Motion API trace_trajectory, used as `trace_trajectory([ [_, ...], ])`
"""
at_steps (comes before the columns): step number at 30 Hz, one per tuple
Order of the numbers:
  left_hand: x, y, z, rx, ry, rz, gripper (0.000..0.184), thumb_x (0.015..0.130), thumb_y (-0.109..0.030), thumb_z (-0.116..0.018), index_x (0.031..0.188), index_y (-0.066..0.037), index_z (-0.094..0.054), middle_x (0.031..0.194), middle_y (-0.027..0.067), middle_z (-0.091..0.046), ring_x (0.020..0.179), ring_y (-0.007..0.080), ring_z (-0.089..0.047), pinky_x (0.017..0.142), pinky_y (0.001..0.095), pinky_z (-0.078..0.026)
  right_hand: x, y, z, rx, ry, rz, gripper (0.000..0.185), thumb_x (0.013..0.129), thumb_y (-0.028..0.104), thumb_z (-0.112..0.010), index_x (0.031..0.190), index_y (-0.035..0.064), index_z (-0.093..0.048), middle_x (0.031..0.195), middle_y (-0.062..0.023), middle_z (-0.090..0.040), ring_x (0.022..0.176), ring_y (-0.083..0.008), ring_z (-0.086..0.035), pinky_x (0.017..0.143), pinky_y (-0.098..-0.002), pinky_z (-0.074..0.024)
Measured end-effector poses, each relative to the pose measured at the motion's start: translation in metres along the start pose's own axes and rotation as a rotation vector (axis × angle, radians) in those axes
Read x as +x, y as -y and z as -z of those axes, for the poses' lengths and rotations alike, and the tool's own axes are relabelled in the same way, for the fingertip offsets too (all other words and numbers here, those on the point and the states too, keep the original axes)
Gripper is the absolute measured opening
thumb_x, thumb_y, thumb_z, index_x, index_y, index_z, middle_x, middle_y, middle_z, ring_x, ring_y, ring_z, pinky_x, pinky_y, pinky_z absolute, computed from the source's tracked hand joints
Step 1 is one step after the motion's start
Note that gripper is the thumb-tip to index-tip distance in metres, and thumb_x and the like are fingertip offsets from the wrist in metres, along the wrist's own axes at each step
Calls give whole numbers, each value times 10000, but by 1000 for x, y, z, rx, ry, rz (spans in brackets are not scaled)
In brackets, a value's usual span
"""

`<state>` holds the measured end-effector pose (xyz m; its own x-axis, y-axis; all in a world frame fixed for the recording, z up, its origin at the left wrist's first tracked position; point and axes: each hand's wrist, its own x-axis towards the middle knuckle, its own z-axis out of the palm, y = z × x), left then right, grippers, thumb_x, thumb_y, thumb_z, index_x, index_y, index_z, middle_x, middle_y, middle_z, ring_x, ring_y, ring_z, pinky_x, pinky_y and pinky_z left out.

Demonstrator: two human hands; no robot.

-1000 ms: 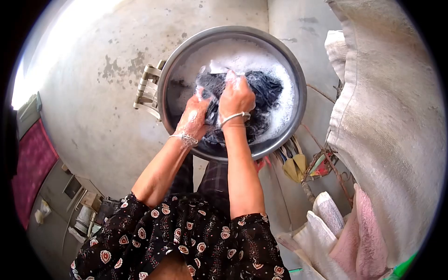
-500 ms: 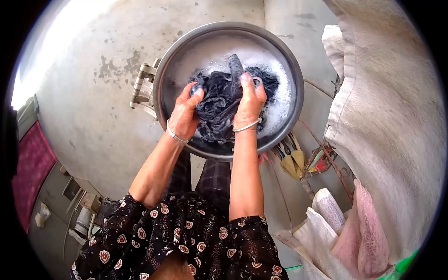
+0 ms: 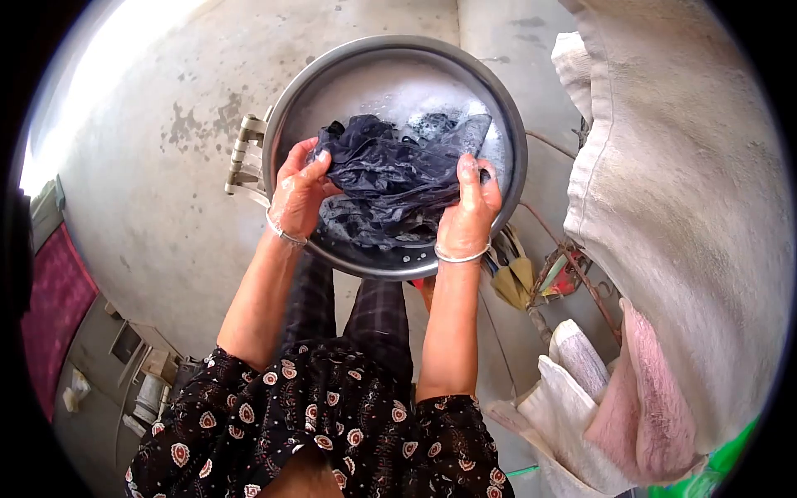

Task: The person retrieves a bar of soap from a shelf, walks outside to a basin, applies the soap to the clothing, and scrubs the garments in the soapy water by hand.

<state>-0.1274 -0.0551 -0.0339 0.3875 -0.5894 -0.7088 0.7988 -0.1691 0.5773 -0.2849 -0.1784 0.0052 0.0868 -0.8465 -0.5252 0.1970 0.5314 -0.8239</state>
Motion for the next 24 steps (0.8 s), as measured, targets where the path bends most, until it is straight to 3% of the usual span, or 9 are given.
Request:
trace_trajectory([
  [7,-6,-10,2,201,-170,67,281,816,-84,-601,1063,-36,-476,1009,97,-585,870,214,-597,749,356,-505,-11,-1,8,-72,-58,33,254,868,177,-598,1008,-35,-574,934,-23,-558,889,-95,-484,824,-247,-374],
  [10,-13,-19,-23,1289,-236,-893,393,703,7,-642,1065,-7,-490,1045,160,-543,934,314,-539,834,398,-445,-17,2,6,-65,-31,30,224,864,165,-602,980,-25,-581,922,-18,-557,873,-91,-483,815,-244,-376],
  [11,-13,-23,-31,1217,-89,-892,486,640,22,-656,1094,-1,-485,1193,201,-470,1114,381,-426,960,409,-336,-18,3,5,-72,-23,33,223,860,169,-609,973,-21,-580,916,-16,-556,866,-90,-482,813,-243,-376],
  [12,-12,-25,-39,1188,31,-880,484,657,-12,-662,1111,-25,-495,1238,188,-458,1140,350,-435,971,432,-322,-20,2,4,-77,-16,35,222,856,173,-616,965,-17,-580,909,-14,-555,860,-90,-481,811,-242,-377],
  [14,-17,-27,-59,1297,145,-836,520,667,-20,-672,1160,-78,-517,1130,127,-542,1097,288,-491,994,489,-282,-22,3,2,-4,20,-9,211,842,166,-629,949,-9,-578,892,-11,-552,844,-87,-478,798,-240,-381],
  [17,-22,-19,-62,1514,324,-832,361,672,-41,-645,1024,-109,-598,776,44,-536,860,236,-540,961,575,-249,-24,8,3,-4,65,-50,189,823,145,-640,930,3,-576,874,-10,-554,818,-85,-483,773,-235,-391],
  [20,-35,-11,-58,1445,416,-959,213,602,-34,-583,808,-86,-571,692,59,-450,762,260,-506,947,518,-317,-25,7,10,-125,81,-123,167,806,107,-639,924,14,-566,856,-7,-556,778,-78,-490,737,-225,-399],
  [21,-38,-8,-56,1395,465,-991,185,587,-41,-584,764,-76,-544,685,70,-436,743,275,-498,869,434,-385,-25,6,12,-123,88,-139,168,803,106,-643,922,17,-564,851,-4,-557,771,-78,-491,735,-224,-399],
  [24,-46,-6,-54,1401,497,-871,189,575,-45,-584,756,-72,-537,691,76,-438,754,274,-496,774,408,-400,-22,-2,20,-40,63,-139,194,808,101,-628,966,27,-543,900,-6,-554,802,-77,-487,744,-228,-399],
])
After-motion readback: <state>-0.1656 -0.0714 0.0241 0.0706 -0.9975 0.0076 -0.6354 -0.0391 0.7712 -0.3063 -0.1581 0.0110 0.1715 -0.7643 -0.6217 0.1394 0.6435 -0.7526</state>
